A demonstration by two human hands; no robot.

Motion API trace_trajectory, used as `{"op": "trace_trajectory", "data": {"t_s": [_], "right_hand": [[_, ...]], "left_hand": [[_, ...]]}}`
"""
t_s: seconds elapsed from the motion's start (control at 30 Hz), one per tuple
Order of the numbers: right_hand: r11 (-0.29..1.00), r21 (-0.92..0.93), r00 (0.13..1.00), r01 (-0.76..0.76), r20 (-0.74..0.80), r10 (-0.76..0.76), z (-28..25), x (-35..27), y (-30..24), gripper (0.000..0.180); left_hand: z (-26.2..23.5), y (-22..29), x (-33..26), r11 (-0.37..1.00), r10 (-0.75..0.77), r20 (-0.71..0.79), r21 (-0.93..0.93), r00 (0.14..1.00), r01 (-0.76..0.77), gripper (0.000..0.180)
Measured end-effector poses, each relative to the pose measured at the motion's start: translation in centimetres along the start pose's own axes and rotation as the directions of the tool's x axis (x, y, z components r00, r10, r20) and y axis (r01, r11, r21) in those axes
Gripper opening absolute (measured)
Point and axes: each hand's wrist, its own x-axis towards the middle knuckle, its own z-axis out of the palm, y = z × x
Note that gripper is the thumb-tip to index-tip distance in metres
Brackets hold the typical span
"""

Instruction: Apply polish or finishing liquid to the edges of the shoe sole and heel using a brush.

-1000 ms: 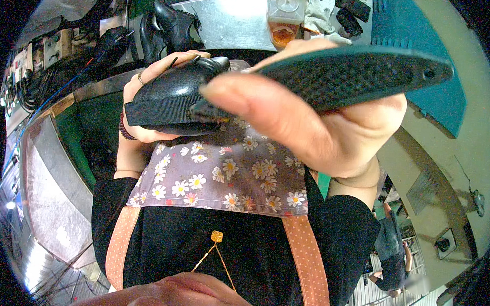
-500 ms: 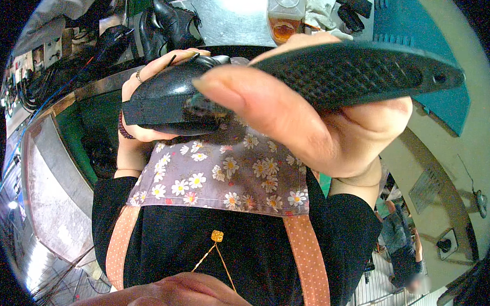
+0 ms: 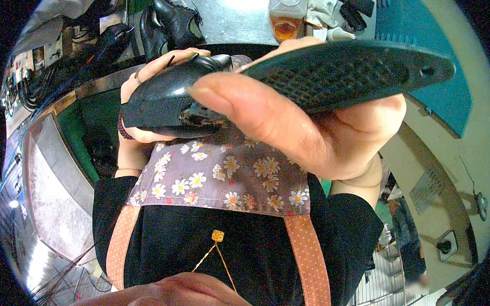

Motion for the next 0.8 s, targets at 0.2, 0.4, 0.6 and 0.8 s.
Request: {"op": "trace_trajectory", "data": {"t_s": [0.2, 0.4, 0.6, 0.8], "right_hand": [[1.000, 0.007, 1.000, -0.010, -0.013, 0.010, -0.10, 0.14, 0.33, 0.026], [1.000, 0.015, 0.999, -0.013, -0.040, 0.014, -0.42, 0.21, 0.60, 0.025], [0.999, 0.046, 0.999, 0.001, -0.041, 0.000, -0.72, -0.20, 0.36, 0.023], [0.998, -0.023, 0.997, -0.061, -0.053, 0.060, -0.66, -0.20, 0.67, 0.018]], "left_hand": [[-0.37, 0.28, 0.41, 0.997, 0.014, 0.032, 0.074, 0.999, -0.017, 0.092], [-0.21, 0.54, 0.53, 0.994, 0.039, 0.046, 0.099, 0.998, -0.044, 0.087], [0.04, 0.46, 0.47, 0.999, 0.036, -0.008, -0.018, 0.999, -0.036, 0.092], [-0.65, 0.75, 0.11, 0.997, -0.068, -0.054, 0.044, 0.996, 0.071, 0.098]]}}
